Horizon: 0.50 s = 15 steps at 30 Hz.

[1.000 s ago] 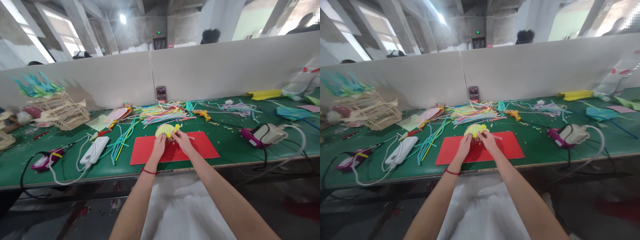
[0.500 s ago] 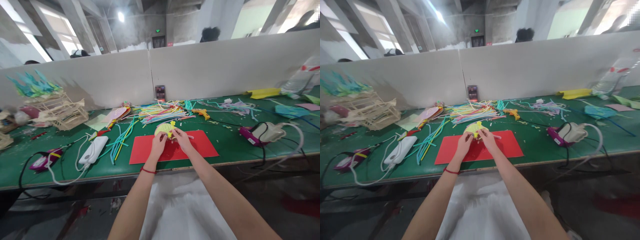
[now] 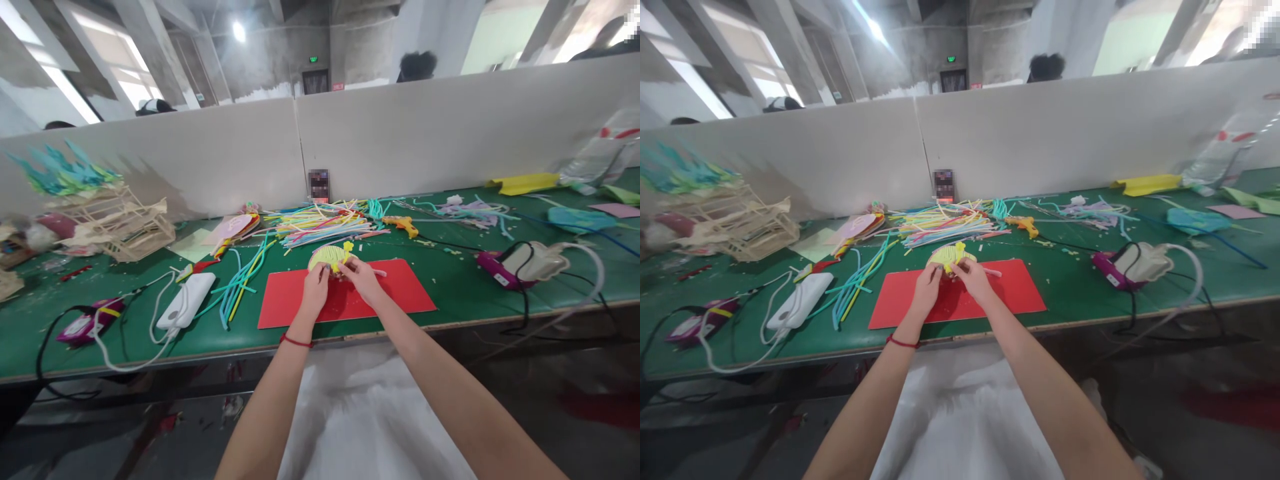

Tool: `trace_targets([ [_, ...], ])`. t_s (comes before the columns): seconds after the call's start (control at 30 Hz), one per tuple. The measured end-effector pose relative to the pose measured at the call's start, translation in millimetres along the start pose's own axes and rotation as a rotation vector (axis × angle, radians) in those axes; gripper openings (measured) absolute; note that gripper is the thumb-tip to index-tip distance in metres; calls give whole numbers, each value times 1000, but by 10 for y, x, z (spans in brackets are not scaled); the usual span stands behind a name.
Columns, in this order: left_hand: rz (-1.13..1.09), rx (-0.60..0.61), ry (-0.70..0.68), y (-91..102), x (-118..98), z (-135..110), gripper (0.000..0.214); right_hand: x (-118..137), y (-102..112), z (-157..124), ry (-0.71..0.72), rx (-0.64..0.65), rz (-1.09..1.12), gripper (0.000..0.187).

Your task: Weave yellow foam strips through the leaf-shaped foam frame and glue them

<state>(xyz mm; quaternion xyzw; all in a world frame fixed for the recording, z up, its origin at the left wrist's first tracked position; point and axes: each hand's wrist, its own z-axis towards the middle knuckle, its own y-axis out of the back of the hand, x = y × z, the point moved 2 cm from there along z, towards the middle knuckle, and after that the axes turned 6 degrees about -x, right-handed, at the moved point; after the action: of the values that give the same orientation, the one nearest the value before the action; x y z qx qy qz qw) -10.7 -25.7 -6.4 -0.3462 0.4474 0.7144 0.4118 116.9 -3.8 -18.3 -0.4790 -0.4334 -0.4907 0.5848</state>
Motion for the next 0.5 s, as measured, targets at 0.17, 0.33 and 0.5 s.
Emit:
trace_targets([
  [0.17, 145, 70, -93, 49, -27, 127, 22, 8, 87, 62, -84, 78, 14, 36],
  [0.33, 284, 292, -265, 73, -141, 281, 20, 76, 235, 131, -88, 128, -77, 35],
  [0.5, 404, 416, -422, 44, -214, 355, 22, 68, 307, 212, -69, 232, -243, 33],
])
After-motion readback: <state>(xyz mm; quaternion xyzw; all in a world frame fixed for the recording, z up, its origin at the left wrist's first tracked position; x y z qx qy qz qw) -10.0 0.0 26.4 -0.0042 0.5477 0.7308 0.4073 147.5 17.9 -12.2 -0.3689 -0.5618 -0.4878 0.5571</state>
